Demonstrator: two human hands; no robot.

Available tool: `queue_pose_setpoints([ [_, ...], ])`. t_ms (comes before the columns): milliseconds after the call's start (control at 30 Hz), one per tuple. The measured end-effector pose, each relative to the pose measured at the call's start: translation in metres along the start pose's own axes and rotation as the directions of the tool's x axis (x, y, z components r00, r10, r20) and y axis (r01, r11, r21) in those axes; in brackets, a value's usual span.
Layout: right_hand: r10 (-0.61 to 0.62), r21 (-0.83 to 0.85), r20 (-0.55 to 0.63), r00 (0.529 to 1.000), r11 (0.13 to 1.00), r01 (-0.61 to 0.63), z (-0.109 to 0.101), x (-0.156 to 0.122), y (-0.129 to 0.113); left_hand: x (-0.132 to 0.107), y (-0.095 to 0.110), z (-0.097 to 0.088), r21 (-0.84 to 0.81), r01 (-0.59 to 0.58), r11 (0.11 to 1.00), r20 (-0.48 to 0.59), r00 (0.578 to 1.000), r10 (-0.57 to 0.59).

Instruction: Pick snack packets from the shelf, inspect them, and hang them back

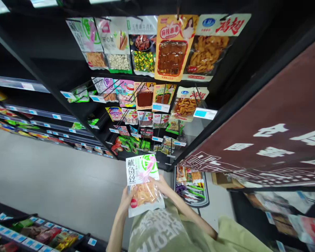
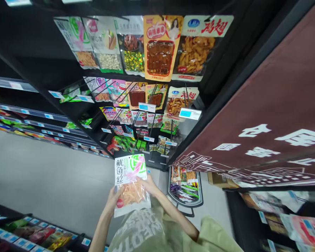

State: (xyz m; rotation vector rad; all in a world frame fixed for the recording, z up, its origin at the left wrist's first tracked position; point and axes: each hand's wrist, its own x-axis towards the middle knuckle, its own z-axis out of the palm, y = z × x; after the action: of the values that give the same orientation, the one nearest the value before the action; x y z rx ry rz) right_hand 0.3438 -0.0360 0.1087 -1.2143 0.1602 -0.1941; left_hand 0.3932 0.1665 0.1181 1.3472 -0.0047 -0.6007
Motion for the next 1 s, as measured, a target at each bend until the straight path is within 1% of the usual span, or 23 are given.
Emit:
queue_pose_setpoints([
  [100,0.016,-0.057,0.052,0.999,0.998,-0.013,0.022,0.005,0.008,-0.008,-0.002,-0.019,0.004,-0.065,0.998,-0.046,0.997,0.066],
  [200,0.030,-0.053,0.086,0.996,0.998,-0.025,0.047,0.006,0.018,-0.013,-0.006,-0.041,0.023,-0.118,0.993,-0.116,0.986,0.120],
  [333,0.049,-0.003,0.147,0.988,0.999,-0.049,0.084,0.006,0.033,-0.026,-0.012,-0.071,-0.025,-0.123,0.992,-0.198,0.973,0.116],
  [467,0.035,0.010,0.139,0.990,0.999,-0.037,0.118,0.006,0.044,-0.041,-0.014,-0.098,-0.027,-0.135,0.990,-0.242,0.962,0.125],
  [567,0.027,0.023,0.141,0.990,0.999,-0.030,0.134,0.004,0.050,-0.047,-0.016,-0.114,-0.046,-0.135,0.990,-0.266,0.957,0.118],
  [633,0.016,0.019,0.149,0.989,1.000,-0.019,0.141,0.004,0.054,-0.049,-0.019,-0.122,-0.070,-0.135,0.988,-0.278,0.954,0.110],
  [700,0.004,0.009,0.150,0.989,1.000,-0.006,0.147,0.006,0.059,-0.050,-0.022,-0.128,-0.065,-0.151,0.986,-0.289,0.949,0.126],
  [767,0.010,0.004,0.153,0.988,1.000,-0.011,0.152,0.009,0.064,-0.052,-0.024,-0.131,-0.032,-0.193,0.981,-0.315,0.933,0.173],
  [833,0.017,-0.015,0.166,0.986,1.000,-0.015,0.160,0.013,0.068,-0.055,-0.026,-0.135,-0.002,-0.234,0.972,-0.362,0.907,0.218],
  [900,0.012,-0.063,0.192,0.981,0.998,0.000,0.172,0.018,0.072,-0.059,-0.027,-0.141,0.003,-0.270,0.963,-0.417,0.875,0.247],
  [1000,0.010,-0.136,0.250,0.968,0.990,0.025,0.194,0.025,0.078,-0.067,-0.029,-0.153,-0.012,-0.327,0.945,-0.486,0.828,0.280],
])
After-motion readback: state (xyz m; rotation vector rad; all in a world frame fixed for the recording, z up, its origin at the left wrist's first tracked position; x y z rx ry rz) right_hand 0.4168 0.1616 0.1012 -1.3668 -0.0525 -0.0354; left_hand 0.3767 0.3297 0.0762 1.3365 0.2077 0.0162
